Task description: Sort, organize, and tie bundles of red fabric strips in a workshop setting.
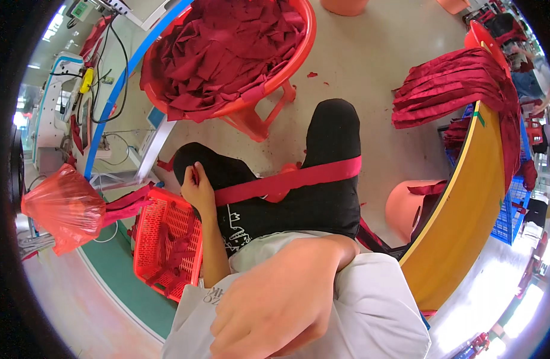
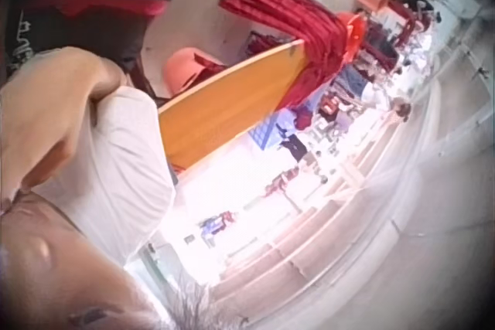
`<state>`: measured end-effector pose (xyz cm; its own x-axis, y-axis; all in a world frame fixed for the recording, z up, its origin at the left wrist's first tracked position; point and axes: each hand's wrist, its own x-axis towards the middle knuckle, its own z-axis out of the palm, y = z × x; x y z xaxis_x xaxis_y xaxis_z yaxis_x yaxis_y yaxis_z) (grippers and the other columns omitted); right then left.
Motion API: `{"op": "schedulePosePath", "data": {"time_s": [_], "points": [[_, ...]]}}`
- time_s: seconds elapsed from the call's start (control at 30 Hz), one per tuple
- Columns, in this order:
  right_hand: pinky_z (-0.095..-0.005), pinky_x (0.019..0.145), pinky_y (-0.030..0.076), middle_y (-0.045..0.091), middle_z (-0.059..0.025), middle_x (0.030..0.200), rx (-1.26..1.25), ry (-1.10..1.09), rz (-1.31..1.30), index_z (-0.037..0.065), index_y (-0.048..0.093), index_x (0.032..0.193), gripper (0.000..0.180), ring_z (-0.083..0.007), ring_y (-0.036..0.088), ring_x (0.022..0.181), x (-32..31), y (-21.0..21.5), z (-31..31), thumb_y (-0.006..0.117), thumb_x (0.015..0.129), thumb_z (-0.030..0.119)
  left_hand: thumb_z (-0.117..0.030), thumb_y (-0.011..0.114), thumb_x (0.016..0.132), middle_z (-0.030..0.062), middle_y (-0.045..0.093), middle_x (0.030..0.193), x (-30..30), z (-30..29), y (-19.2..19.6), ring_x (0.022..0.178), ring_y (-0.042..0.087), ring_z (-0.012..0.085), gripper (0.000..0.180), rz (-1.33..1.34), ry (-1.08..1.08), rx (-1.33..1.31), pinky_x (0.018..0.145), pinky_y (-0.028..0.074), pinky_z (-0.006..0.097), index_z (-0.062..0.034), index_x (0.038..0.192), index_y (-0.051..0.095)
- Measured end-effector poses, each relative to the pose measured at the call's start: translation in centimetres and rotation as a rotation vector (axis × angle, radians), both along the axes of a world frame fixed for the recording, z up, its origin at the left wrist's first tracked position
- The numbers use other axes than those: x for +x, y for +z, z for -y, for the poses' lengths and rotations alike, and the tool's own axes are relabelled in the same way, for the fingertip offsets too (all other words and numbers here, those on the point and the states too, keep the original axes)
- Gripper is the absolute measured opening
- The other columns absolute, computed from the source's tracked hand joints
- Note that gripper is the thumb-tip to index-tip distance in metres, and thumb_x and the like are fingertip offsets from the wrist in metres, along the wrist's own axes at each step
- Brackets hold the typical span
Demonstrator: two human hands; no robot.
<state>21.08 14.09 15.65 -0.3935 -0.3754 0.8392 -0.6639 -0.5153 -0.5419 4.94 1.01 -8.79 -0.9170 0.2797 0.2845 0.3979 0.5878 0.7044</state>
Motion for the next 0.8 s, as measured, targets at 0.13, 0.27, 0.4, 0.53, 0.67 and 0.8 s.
{"op": "schedulePosePath", "data": {"time_s": [0.13, 0.27, 0.4, 0.53, 0.67, 0.8], "points": [[-0.0323, 0.062, 0.046, 0.06, -0.0106, 0.083, -0.128, -0.05, 0.012, -0.005, 0.05, 0.133, 0.041, -0.0229, 0.057, 0.069, -0.2, -3.0, 1.0, 0.049, 0.092, 0.002, -0.022, 0.064, 0.092, 0.0124, 0.043, 0.054, -0.6, -0.1, -1.1, 0.046, 0.038, 0.018, 0.033, -0.005, -0.022, 0.018, 0.047, 0.033, 0.034, -0.0015, 0.071, 0.048], [-0.0246, 0.059, 0.046, 0.068, -0.0108, 0.093, -0.126, -0.45, 0.137, 0.005, 0.073, 0.096, 0.022, -0.0174, 0.064, 0.073, 1.2, -2.4, -1.0, 0.051, 0.096, 0.006, -0.024, 0.066, 0.09, 0.0147, 0.048, 0.056, -0.5, -0.1, -1.0, 0.046, 0.046, 0.0213, 0.028, -0.002, 0.025, 0.01, 0.047, 0.037, 0.036, -0.0038, 0.074, 0.056], [-0.0187, 0.057, 0.041, 0.069, 0.0031, 0.083, 0.297, -1.026, -0.065, 0.023, 0.074, 0.091, 0.02, -0.0098, 0.061, 0.064, 3.2, 0.9, -2.1, 0.056, 0.095, 0.016, -0.028, 0.065, 0.089, 0.0185, 0.052, 0.059, -0.4, -0.4, -0.8, 0.054, 0.054, 0.039, 0.031, -0.015, 0.016, -0.037, 0.049, 0.039, 0.042, -0.0043, 0.074, 0.054], [-0.026, 0.062, 0.05, 0.061, -0.0043, 0.082, 0.367, -1.288, 0.184, 0.017, 0.058, 0.108, 0.02, -0.0171, 0.055, 0.068, 4.6, 3.5, -0.4, 0.055, 0.09, 0.009, -0.024, 0.067, 0.087, 0.0167, 0.051, 0.058, -0.5, 0.6, -1.2, 0.053, 0.054, 0.0371, 0.029, -0.012, 0.052, -0.061, 0.049, 0.039, 0.04, -0.0045, 0.072, 0.051], [-0.0196, 0.056, 0.044, 0.058, 0.0072, 0.075, 0.189, -1.226, -0.517, 0.027, 0.055, 0.125, 0.031, -0.0041, 0.052, 0.063, 3.0, 3.2, -1.9, 0.044, 0.099, 0.014, -0.022, 0.069, 0.085, 0.0166, 0.051, 0.06, 0.0, 0.0, -0.4, 0.054, 0.055, 0.0357, 0.026, 0.006, 0.025, 0.004, 0.05, 0.04, 0.038, -0.0043, 0.075, 0.053], [-0.0188, 0.056, 0.043, 0.058, 0.009, 0.076, 0.158, -1.322, -0.528, 0.027, 0.056, 0.124, 0.03, -0.0036, 0.052, 0.061, 2.9, 2.9, -1.3, 0.046, 0.099, 0.015, -0.019, 0.069, 0.084, 0.0162, 0.051, 0.06, -0.4, 0.3, -0.8, 0.054, 0.055, 0.0349, 0.025, 0.015, 0.016, -0.005, 0.05, 0.04, 0.038, -0.004, 0.074, 0.052]]}}
